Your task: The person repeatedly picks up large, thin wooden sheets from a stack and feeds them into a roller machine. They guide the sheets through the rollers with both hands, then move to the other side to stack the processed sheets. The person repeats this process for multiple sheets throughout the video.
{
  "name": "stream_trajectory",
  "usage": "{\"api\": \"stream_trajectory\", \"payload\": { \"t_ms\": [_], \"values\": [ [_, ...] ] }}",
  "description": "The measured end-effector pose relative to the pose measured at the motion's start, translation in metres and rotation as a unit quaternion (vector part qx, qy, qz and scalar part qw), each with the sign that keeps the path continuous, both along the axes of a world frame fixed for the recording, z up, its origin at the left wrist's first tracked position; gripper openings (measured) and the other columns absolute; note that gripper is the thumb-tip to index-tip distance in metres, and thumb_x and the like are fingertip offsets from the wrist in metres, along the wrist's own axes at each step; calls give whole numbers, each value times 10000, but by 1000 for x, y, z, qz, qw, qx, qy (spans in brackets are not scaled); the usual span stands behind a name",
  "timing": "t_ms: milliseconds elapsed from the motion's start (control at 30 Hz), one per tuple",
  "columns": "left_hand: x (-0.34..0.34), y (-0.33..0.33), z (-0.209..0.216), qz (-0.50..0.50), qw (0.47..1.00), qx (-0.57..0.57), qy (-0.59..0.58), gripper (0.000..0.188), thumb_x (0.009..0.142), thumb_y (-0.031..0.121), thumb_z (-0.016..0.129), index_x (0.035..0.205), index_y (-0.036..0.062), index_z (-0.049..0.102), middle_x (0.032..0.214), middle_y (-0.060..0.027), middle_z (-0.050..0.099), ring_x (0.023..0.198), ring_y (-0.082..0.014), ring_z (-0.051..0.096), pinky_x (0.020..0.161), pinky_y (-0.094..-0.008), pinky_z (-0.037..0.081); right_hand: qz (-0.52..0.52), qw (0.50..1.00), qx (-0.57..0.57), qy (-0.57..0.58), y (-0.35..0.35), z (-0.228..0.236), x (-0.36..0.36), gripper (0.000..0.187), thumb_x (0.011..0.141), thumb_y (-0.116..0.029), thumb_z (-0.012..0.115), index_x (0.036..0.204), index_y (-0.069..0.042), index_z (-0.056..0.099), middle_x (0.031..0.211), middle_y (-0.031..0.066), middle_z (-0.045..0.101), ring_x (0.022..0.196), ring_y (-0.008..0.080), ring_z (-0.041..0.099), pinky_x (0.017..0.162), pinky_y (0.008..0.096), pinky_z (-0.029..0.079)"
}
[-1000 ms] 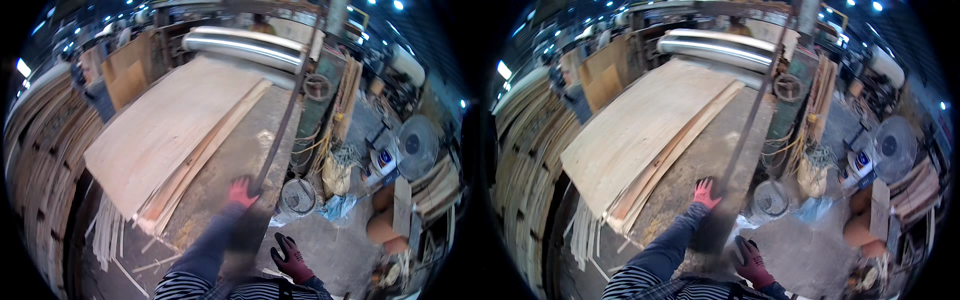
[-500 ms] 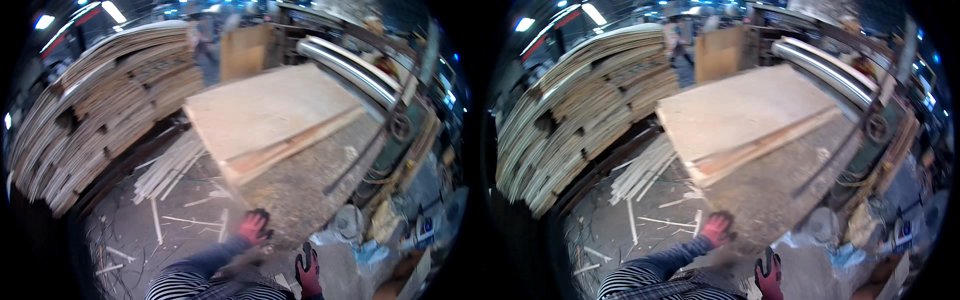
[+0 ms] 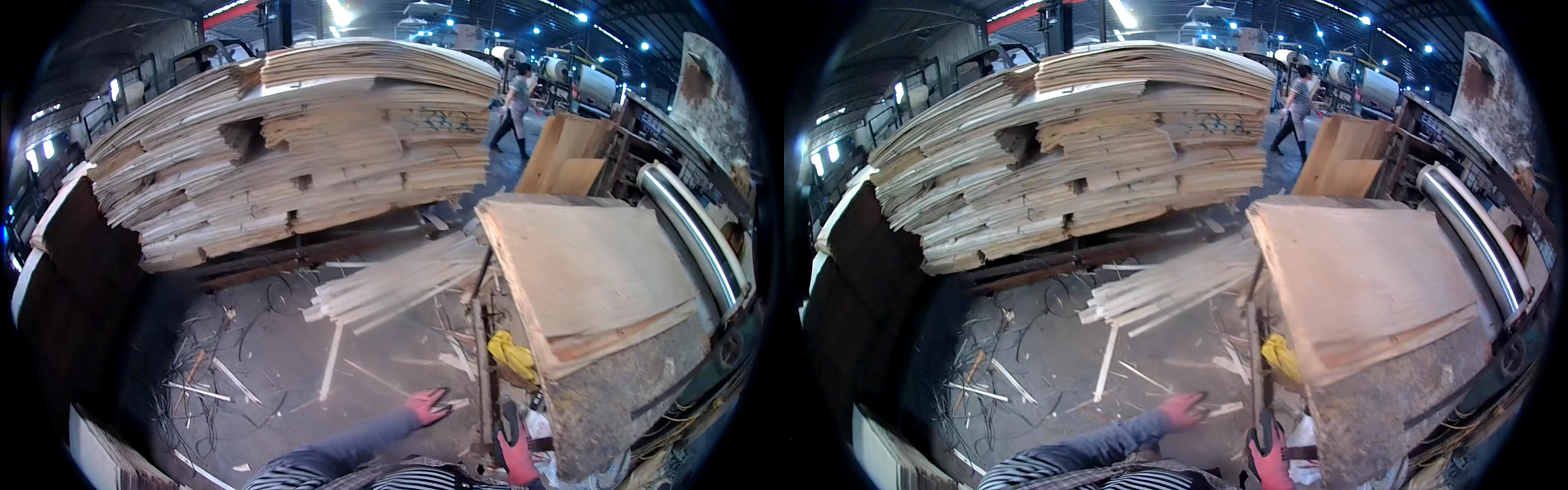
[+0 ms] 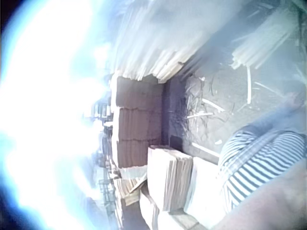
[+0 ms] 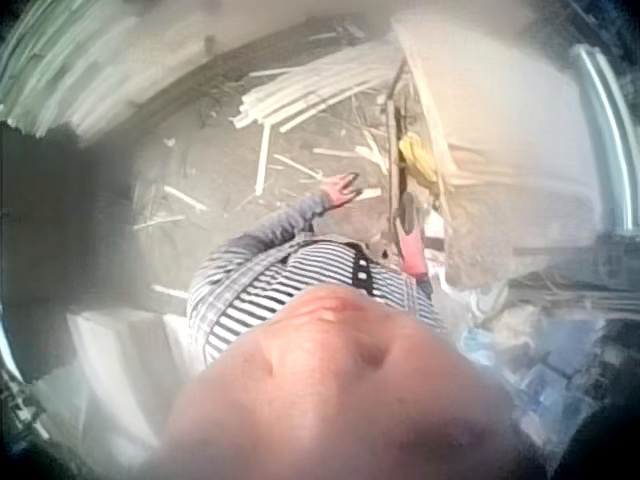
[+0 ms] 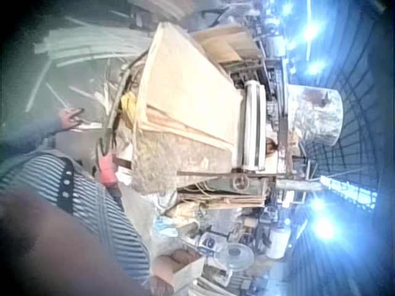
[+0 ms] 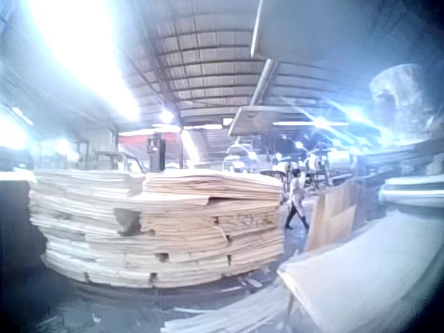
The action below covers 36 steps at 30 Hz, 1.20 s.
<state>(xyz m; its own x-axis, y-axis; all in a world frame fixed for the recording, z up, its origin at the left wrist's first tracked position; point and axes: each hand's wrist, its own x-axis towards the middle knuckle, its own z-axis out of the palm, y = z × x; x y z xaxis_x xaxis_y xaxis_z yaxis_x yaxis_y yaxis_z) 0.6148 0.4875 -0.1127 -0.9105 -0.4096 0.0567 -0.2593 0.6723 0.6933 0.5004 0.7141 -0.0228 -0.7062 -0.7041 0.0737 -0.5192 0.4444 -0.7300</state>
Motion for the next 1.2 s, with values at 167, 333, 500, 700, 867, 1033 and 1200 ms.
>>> {"api": "stream_trajectory", "payload": {
  "t_ms": [167,333,500,700,867,1033,1200],
  "values": [
    [104,-158,29,207,976,-18,-59,573,772,451,469,1187,63,403,1075,-224,493,994,-339,482,848,-383,386,186,982,-26,15,-163,11,32,654,689,-298,641,1207,-7,368,1179,214,405,1095,341,394,923,382,327],
    [133,-275,48,275,960,37,-28,600,776,430,474,1200,16,383,1215,-188,406,1140,-311,372,945,-335,307,259,964,-61,25,-280,15,29,646,691,-300,642,1194,9,380,1171,214,413,1080,336,407,913,375,337],
    [109,-418,55,283,957,3,59,614,745,341,553,1226,13,358,1206,-175,423,1133,-277,394,949,-312,307,233,972,-5,-30,-357,3,-7,638,704,-311,626,1202,-1,377,1159,211,430,1066,328,426,906,362,346],
    [83,-608,113,352,931,-84,50,536,764,251,576,1205,13,387,1170,-164,469,1098,-250,444,927,-295,335,174,984,48,-1,-484,-39,-74,670,706,-359,609,1216,-4,359,1156,213,435,1063,339,426,902,370,351],
    [103,-775,182,417,900,-114,51,613,760,400,542,1228,45,367,1190,-166,444,1110,-279,421,918,-322,347,264,964,23,-4,-625,-14,-101,686,703,-382,605,1221,-10,352,1162,203,432,1071,330,420,901,372,348],
    [64,-898,327,444,863,-216,102,651,760,458,524,1222,25,373,1184,-209,437,1122,-286,409,934,-320,326,301,951,-5,69,-730,-12,-142,659,706,-340,615,1219,-19,356,1165,184,431,1091,330,392,917,378,333],
    [22,-1031,484,497,777,-348,170,648,768,484,483,1207,19,381,1160,-221,452,1100,-305,430,917,-317,331,230,973,32,-6,-807,-2,-159,609,727,-319,591,1239,-88,354,1153,183,437,1055,347,410,906,392,337]
  ]
}}
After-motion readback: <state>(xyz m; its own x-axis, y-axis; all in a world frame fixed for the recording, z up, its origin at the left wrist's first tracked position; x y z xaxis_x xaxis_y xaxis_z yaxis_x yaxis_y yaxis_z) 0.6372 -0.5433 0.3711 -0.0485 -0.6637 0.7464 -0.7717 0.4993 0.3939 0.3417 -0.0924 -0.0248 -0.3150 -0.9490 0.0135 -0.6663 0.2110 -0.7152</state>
